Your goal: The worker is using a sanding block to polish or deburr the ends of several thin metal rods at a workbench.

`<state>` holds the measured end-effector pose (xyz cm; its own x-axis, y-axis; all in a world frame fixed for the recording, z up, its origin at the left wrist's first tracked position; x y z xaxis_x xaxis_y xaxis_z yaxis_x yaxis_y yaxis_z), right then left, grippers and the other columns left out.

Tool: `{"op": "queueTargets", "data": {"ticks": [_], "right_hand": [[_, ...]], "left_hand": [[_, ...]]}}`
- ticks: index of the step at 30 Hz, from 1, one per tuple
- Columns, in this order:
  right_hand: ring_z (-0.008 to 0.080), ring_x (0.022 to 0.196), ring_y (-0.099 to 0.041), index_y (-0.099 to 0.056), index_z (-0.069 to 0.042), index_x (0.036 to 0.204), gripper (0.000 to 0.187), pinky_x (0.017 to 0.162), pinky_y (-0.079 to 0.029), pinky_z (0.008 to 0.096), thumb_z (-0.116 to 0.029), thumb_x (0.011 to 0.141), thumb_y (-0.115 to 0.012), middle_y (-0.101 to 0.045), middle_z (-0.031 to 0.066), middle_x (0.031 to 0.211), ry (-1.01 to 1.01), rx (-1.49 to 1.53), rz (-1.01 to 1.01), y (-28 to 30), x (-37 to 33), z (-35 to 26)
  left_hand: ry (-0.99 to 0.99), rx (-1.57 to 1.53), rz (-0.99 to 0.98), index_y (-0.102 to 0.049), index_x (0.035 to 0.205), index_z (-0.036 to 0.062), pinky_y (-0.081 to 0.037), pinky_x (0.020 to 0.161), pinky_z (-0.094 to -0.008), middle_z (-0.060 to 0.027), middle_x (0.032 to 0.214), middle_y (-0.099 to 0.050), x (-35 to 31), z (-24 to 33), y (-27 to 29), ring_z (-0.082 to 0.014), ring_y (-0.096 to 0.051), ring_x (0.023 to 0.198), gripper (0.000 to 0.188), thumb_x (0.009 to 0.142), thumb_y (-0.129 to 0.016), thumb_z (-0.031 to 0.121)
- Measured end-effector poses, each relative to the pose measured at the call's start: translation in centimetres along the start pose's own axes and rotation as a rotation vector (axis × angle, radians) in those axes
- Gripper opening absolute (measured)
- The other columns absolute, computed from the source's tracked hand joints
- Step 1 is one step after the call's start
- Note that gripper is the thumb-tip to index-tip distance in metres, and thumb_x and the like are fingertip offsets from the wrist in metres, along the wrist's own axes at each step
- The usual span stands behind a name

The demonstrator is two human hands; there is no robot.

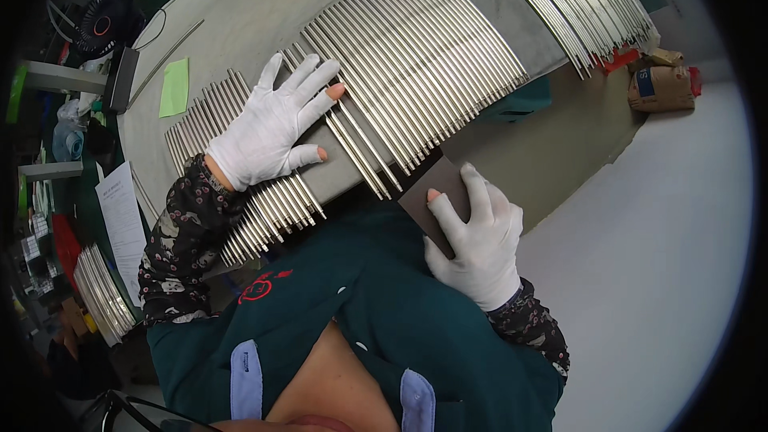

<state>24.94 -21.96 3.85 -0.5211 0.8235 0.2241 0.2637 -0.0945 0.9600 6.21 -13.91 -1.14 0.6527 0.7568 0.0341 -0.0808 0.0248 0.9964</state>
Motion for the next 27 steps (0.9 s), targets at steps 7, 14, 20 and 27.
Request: {"op": "queueTargets", "data": {"ticks": [7, 14, 20, 27], "right_hand": [[0.034, 0.108, -0.054, -0.061, -0.016, 0.116, 0.062, 0.084, -0.039, 0.0405, -0.018, 0.056, -0.078, -0.047, 0.0233, 0.133, -0.026, -0.026, 0.06, -0.8, 0.9, 0.2], [0.0328, 0.109, -0.051, -0.06, -0.016, 0.118, 0.063, 0.087, -0.038, 0.0406, -0.016, 0.057, -0.077, -0.047, 0.0221, 0.134, -0.052, 0.033, 0.102, 0.0, 1.0, 1.0], [0.0324, 0.109, -0.051, -0.06, -0.016, 0.118, 0.063, 0.087, -0.038, 0.0404, -0.016, 0.058, -0.077, -0.046, 0.0217, 0.135, -0.078, 0.003, 0.132, 0.0, 2.3, 1.4], [0.0331, 0.108, -0.052, -0.061, -0.015, 0.116, 0.053, 0.077, -0.043, 0.0408, -0.021, 0.065, -0.075, -0.048, 0.0227, 0.128, -0.038, -0.174, 0.115, -1.0, 5.5, -0.5]], "left_hand": [[-0.02, -0.01, -0.069, -0.03, 0.149, 0.0143, -0.011, 0.113, -0.0636, -0.0139, 0.154, -0.029, -1.4, 0.5, -0.6, -0.0382, -0.027, 0.141, 0.077, 0.091, -0.036, 0.065], [-0.008, 0.012, -0.039, -0.032, 0.148, 0.014, -0.013, 0.113, -0.0632, -0.0152, 0.154, -0.029, -0.4, 0.6, -1.0, -0.0386, -0.026, 0.141, 0.079, 0.091, -0.033, 0.068], [-0.017, -0.025, -0.023, -0.033, 0.147, 0.013, -0.015, 0.112, -0.0634, -0.0155, 0.153, -0.029, 0.4, 0.7, -1.1, -0.0395, -0.025, 0.141, 0.08, 0.09, -0.035, 0.069], [0.005, -0.11, -0.039, -0.033, 0.147, 0.013, -0.016, 0.112, -0.0635, -0.0148, 0.154, -0.028, 0.9, 0.9, -0.4, -0.0401, -0.024, 0.142, 0.08, 0.087, -0.049, 0.063]]}}
Point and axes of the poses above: each hand's wrist, its own x-axis towards the middle knuckle, its own y-axis out of the back of the hand, z = x × y, the point moved 10 cm from there along x, towards the middle knuckle
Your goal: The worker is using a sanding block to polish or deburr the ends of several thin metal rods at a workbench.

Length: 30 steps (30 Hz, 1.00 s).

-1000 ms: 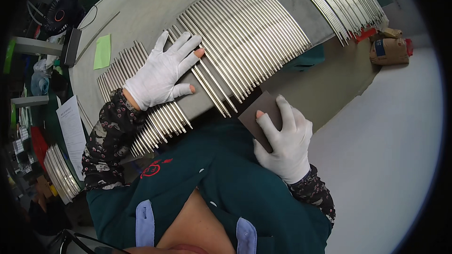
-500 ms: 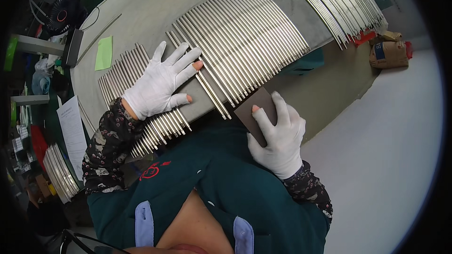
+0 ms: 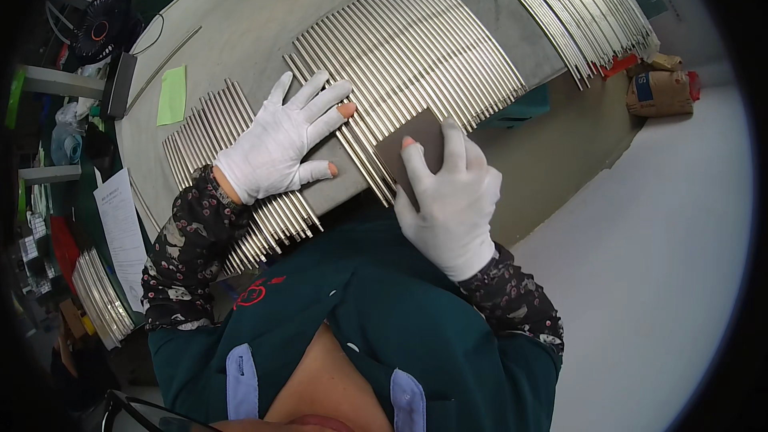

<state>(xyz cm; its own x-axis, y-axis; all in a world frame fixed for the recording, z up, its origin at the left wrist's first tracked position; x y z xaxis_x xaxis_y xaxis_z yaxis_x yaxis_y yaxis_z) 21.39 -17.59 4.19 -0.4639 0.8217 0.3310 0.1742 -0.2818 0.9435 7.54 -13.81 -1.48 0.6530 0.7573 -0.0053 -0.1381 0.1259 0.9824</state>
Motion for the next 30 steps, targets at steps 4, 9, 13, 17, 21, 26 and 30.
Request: {"op": "queueTargets", "data": {"ticks": [4, 9, 13, 17, 21, 26, 30], "right_hand": [[0.0344, 0.104, -0.055, -0.062, -0.014, 0.117, 0.052, 0.072, -0.046, 0.0406, -0.022, 0.067, -0.073, -0.048, 0.0241, 0.127, 0.066, 0.013, -0.008, -1.3, 2.5, -1.0], [0.0349, 0.107, -0.053, -0.061, -0.015, 0.118, 0.057, 0.08, -0.043, 0.0423, -0.017, 0.063, -0.076, -0.047, 0.0233, 0.131, 0.03, 0.031, -0.061, -0.1, -1.0, 0.6], [0.0348, 0.109, -0.051, -0.06, -0.015, 0.12, 0.056, 0.085, -0.041, 0.0443, -0.018, 0.066, -0.074, -0.046, 0.0216, 0.134, -0.003, 0.081, -0.029, -1.4, 1.5, -0.2], [0.0341, 0.109, -0.052, -0.062, -0.015, 0.115, 0.057, 0.082, -0.041, 0.0432, -0.018, 0.06, -0.076, -0.047, 0.023, 0.131, 0.011, 0.087, -0.108, 0.6, -2.2, 1.6], [0.0336, 0.11, -0.05, -0.062, -0.015, 0.116, 0.06, 0.088, -0.038, 0.0421, -0.014, 0.058, -0.076, -0.047, 0.0215, 0.133, -0.091, 0.098, -0.076, 1.0, -4.9, 4.3], [0.033, 0.111, -0.05, -0.062, -0.015, 0.117, 0.062, 0.088, -0.037, 0.0419, -0.014, 0.057, -0.077, -0.047, 0.0212, 0.134, -0.108, 0.153, -0.019, 1.4, -4.0, 3.6], [0.0327, 0.111, -0.05, -0.061, -0.015, 0.118, 0.065, 0.088, -0.037, 0.0413, -0.015, 0.056, -0.078, -0.047, 0.0212, 0.135, -0.077, 0.178, -0.035, 1.4, -3.6, 3.3]], "left_hand": [[0.008, -0.014, -0.007, -0.033, 0.147, 0.0124, -0.017, 0.112, -0.0633, -0.0143, 0.155, -0.027, -0.3, -0.3, -0.1, -0.0402, -0.024, 0.142, 0.081, 0.085, -0.054, 0.059], [0.005, -0.035, 0.002, -0.034, 0.147, 0.0117, -0.018, 0.112, -0.0631, -0.0147, 0.154, -0.029, 0.0, -0.1, -0.4, -0.0408, -0.025, 0.141, 0.083, 0.083, -0.056, 0.06], [0.002, -0.015, 0.02, -0.036, 0.146, 0.0113, -0.019, 0.112, -0.063, -0.0151, 0.153, -0.03, 0.0, 0.0, 0.2, -0.0398, -0.026, 0.141, 0.083, 0.082, -0.057, 0.06], [0.015, 0.01, 0.019, -0.036, 0.145, 0.0113, -0.018, 0.112, -0.0627, -0.015, 0.153, -0.031, -0.1, -0.1, 0.0, -0.0387, -0.027, 0.141, 0.08, 0.083, -0.057, 0.058], [-0.078, 0.074, 0.072, -0.033, 0.147, 0.0118, -0.014, 0.113, -0.0618, -0.0151, 0.154, -0.029, 0.6, 0.5, 1.1, -0.0372, -0.027, 0.141, 0.078, 0.089, -0.046, 0.061], [-0.079, 0.073, 0.021, -0.032, 0.147, 0.0112, -0.015, 0.113, -0.0615, -0.016, 0.154, -0.028, 1.3, 0.3, -0.2, -0.0372, -0.027, 0.141, 0.081, 0.088, -0.042, 0.066], [-0.05, 0.069, -0.006, -0.03, 0.149, 0.0117, -0.016, 0.113, -0.0618, -0.0169, 0.154, -0.027, 0.3, 0.3, -0.5, -0.0376, -0.027, 0.141, 0.084, 0.086, -0.045, 0.065]]}}
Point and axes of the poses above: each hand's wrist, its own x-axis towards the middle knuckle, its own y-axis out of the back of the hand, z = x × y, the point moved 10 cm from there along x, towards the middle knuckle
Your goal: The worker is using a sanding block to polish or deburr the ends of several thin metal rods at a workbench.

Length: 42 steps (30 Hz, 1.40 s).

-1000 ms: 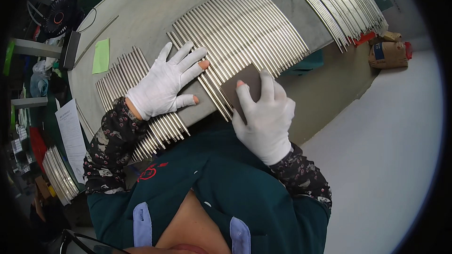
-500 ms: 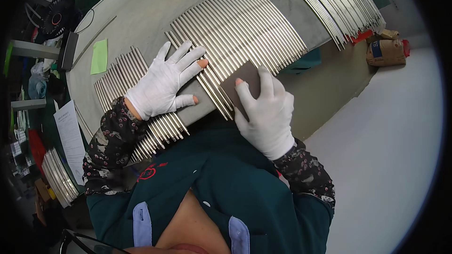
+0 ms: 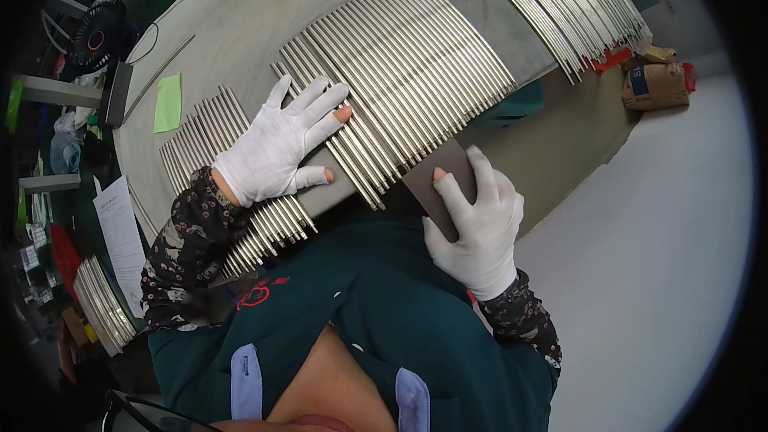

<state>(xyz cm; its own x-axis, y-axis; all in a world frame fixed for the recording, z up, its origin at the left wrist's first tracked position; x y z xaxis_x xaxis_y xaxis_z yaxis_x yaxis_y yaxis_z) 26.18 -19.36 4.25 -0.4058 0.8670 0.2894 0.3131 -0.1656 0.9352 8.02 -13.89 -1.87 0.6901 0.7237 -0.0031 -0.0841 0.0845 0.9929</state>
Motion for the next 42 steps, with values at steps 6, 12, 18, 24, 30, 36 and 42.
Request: {"op": "queueTargets", "data": {"ticks": [6, 12, 18, 24, 30, 36, 42], "right_hand": [[0.0325, 0.111, -0.05, -0.061, -0.016, 0.118, 0.065, 0.088, -0.038, 0.041, -0.015, 0.056, -0.078, -0.047, 0.0214, 0.135, 0.028, 0.022, 0.007, -0.6, 0.4, -0.6], [0.0324, 0.109, -0.051, -0.061, -0.016, 0.118, 0.061, 0.083, -0.04, 0.0415, -0.018, 0.059, -0.077, -0.048, 0.0225, 0.132, 0.076, 0.004, -0.009, -1.3, 1.7, -2.0], [0.0344, 0.104, -0.054, -0.062, -0.014, 0.116, 0.055, 0.076, -0.045, 0.0418, -0.021, 0.062, -0.075, -0.049, 0.0236, 0.127, 0.11, -0.065, -0.007, -3.6, 6.0, -4.5], [0.0341, 0.106, -0.054, -0.061, -0.015, 0.116, 0.056, 0.077, -0.045, 0.0411, -0.02, 0.062, -0.075, -0.047, 0.0251, 0.129, 0.15, -0.094, -0.022, -1.7, 2.0, -3.3], [0.0332, 0.105, -0.054, -0.062, -0.016, 0.115, 0.054, 0.076, -0.044, 0.0414, -0.021, 0.063, -0.076, -0.048, 0.0209, 0.129, 0.139, -0.041, -0.008, -2.4, 4.6, -3.4], [0.0332, 0.107, -0.055, -0.062, -0.016, 0.114, 0.06, 0.081, -0.041, 0.0401, -0.016, 0.056, -0.077, -0.05, 0.0213, 0.128, 0.17, 0.071, 0.044, -0.2, 2.0, -3.5], [0.0329, 0.109, -0.053, -0.062, -0.017, 0.117, 0.058, 0.083, -0.041, 0.0405, -0.017, 0.06, -0.075, -0.049, 0.0211, 0.13, 0.086, -0.062, 0.045, -1.4, 1.9, -1.9]], "left_hand": [[0.016, -0.038, -0.008, -0.029, 0.149, 0.013, -0.015, 0.113, -0.0626, -0.0165, 0.154, -0.028, -1.1, 0.0, 0.1, -0.0376, -0.026, 0.142, 0.084, 0.085, -0.048, 0.065], [0.028, -0.065, -0.024, -0.03, 0.149, 0.0131, -0.016, 0.113, -0.0626, -0.0162, 0.154, -0.028, -1.3, 0.1, 0.2, -0.0378, -0.026, 0.142, 0.084, 0.085, -0.048, 0.065], [0.061, -0.094, -0.046, -0.032, 0.148, 0.0126, -0.017, 0.113, -0.062, -0.0162, 0.153, -0.029, -1.4, 0.0, 0.6, -0.0374, -0.026, 0.142, 0.085, 0.081, -0.059, 0.058], [0.054, -0.123, -0.008, -0.034, 0.146, 0.0104, -0.018, 0.113, -0.0618, -0.0164, 0.153, -0.03, -1.2, 0.2, 0.6, -0.0367, -0.027, 0.141, 0.086, 0.077, -0.065, 0.052], [0.046, -0.089, -0.012, -0.033, 0.146, 0.0106, -0.018, 0.113, -0.0615, -0.0167, 0.153, -0.028, -1.2, 0.0, 0.5, -0.036, -0.027, 0.142, 0.086, 0.079, -0.063, 0.054], [0.025, -0.038, 0.01, -0.032, 0.147, 0.0117, -0.015, 0.113, -0.0618, -0.0162, 0.155, -0.025, -1.5, 0.1, 1.0, -0.036, -0.027, 0.142, 0.084, 0.082, -0.057, 0.058], [0.044, 0.013, -0.091, -0.029, 0.15, 0.0164, -0.012, 0.113, -0.063, -0.0128, 0.156, -0.025, -2.9, -0.7, -0.3, -0.0355, -0.025, 0.143, 0.079, 0.088, -0.047, 0.062]]}}
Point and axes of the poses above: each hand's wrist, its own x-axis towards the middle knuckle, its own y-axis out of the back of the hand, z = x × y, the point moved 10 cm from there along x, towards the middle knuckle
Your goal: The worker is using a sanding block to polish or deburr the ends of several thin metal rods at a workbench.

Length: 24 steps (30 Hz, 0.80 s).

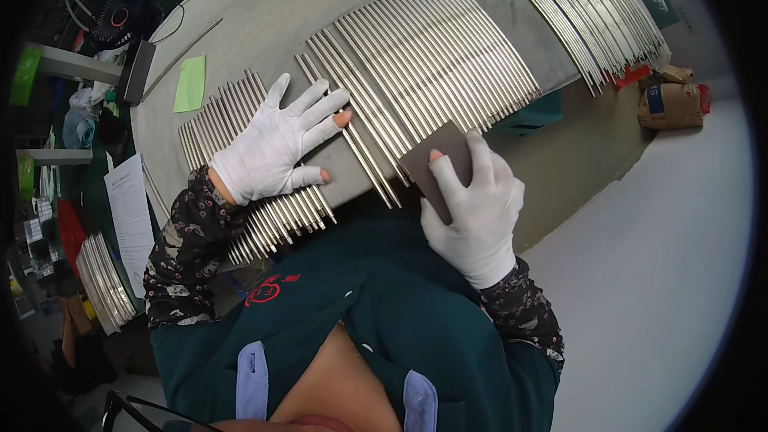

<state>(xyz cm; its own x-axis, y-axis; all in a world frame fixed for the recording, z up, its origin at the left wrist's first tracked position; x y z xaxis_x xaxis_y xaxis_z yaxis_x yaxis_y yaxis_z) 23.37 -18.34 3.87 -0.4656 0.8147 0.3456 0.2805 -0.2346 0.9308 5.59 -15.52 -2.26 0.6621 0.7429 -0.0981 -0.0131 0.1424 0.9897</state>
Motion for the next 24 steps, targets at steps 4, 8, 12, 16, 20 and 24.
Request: {"op": "queueTargets", "data": {"ticks": [4, 8, 12, 16, 20, 24], "right_hand": [[0.033, 0.108, -0.053, -0.062, -0.016, 0.116, 0.06, 0.084, -0.04, 0.0404, -0.017, 0.058, -0.077, -0.049, 0.0222, 0.131, 0.02, 0.037, 0.02, 0.8, -0.6, -0.5], [0.0351, 0.111, -0.052, -0.06, -0.015, 0.118, 0.067, 0.09, -0.039, 0.0431, -0.012, 0.053, -0.076, -0.047, 0.0232, 0.135, 0.05, 0.151, -0.04, 0.0, -1.5, -2.5], [0.0324, 0.105, -0.055, -0.063, -0.016, 0.113, 0.06, 0.081, -0.04, 0.0408, -0.02, 0.056, -0.078, -0.049, 0.0231, 0.13, 0.051, 0.084, -0.065, -0.6, -1.5, -3.1], [0.0334, 0.101, -0.056, -0.063, -0.014, 0.114, 0.051, 0.07, -0.044, 0.0394, -0.02, 0.064, -0.074, -0.05, 0.0235, 0.124, 0.036, 0.019, -0.02, -1.3, 1.8, -4.8], [0.0343, 0.1, -0.057, -0.062, -0.013, 0.116, 0.052, 0.07, -0.046, 0.0412, -0.02, 0.066, -0.074, -0.05, 0.0244, 0.124, 0.076, 0.031, -0.051, -1.9, 2.2, -4.7], [0.0351, 0.104, -0.055, -0.062, -0.014, 0.115, 0.052, 0.073, -0.045, 0.0413, -0.021, 0.065, -0.075, -0.048, 0.0243, 0.127, 0.106, -0.037, -0.09, -0.7, -0.8, -3.8]], "left_hand": [[0.008, -0.022, 0.053, -0.03, 0.149, 0.0165, -0.013, 0.113, -0.0633, -0.0126, 0.155, -0.028, -0.6, -0.1, 0.1, -0.0356, -0.026, 0.142, 0.078, 0.088, -0.046, 0.063], [-0.004, -0.01, 0.062, -0.03, 0.149, 0.0156, -0.013, 0.113, -0.0633, -0.0134, 0.154, -0.029, -1.2, 0.0, 0.2, -0.0361, -0.026, 0.142, 0.079, 0.088, -0.046, 0.063], [-0.001, -0.047, 0.055, -0.031, 0.149, 0.0141, -0.015, 0.112, -0.0629, -0.0154, 0.153, -0.03, -1.4, 0.0, 0.3, -0.0367, -0.028, 0.141, 0.079, 0.089, -0.045, 0.063], [-0.009, -0.066, 0.085, -0.033, 0.147, 0.013, -0.017, 0.112, -0.0621, -0.0158, 0.152, -0.032, -1.5, 0.2, 0.6, -0.0365, -0.029, 0.141, 0.079, 0.087, -0.051, 0.06], [-0.006, -0.08, 0.116, -0.033, 0.147, 0.0121, -0.017, 0.112, -0.0618, -0.0161, 0.151, -0.032, -1.4, -0.1, 0.5, -0.0367, -0.029, 0.141, 0.079, 0.086, -0.053, 0.059], [-0.018, -0.091, 0.076, -0.032, 0.147, 0.0109, -0.018, 0.112, -0.0618, -0.0169, 0.151, -0.033, -1.1, 0.4, 0.5, -0.0374, -0.03, 0.14, 0.079, 0.087, -0.051, 0.059]]}}
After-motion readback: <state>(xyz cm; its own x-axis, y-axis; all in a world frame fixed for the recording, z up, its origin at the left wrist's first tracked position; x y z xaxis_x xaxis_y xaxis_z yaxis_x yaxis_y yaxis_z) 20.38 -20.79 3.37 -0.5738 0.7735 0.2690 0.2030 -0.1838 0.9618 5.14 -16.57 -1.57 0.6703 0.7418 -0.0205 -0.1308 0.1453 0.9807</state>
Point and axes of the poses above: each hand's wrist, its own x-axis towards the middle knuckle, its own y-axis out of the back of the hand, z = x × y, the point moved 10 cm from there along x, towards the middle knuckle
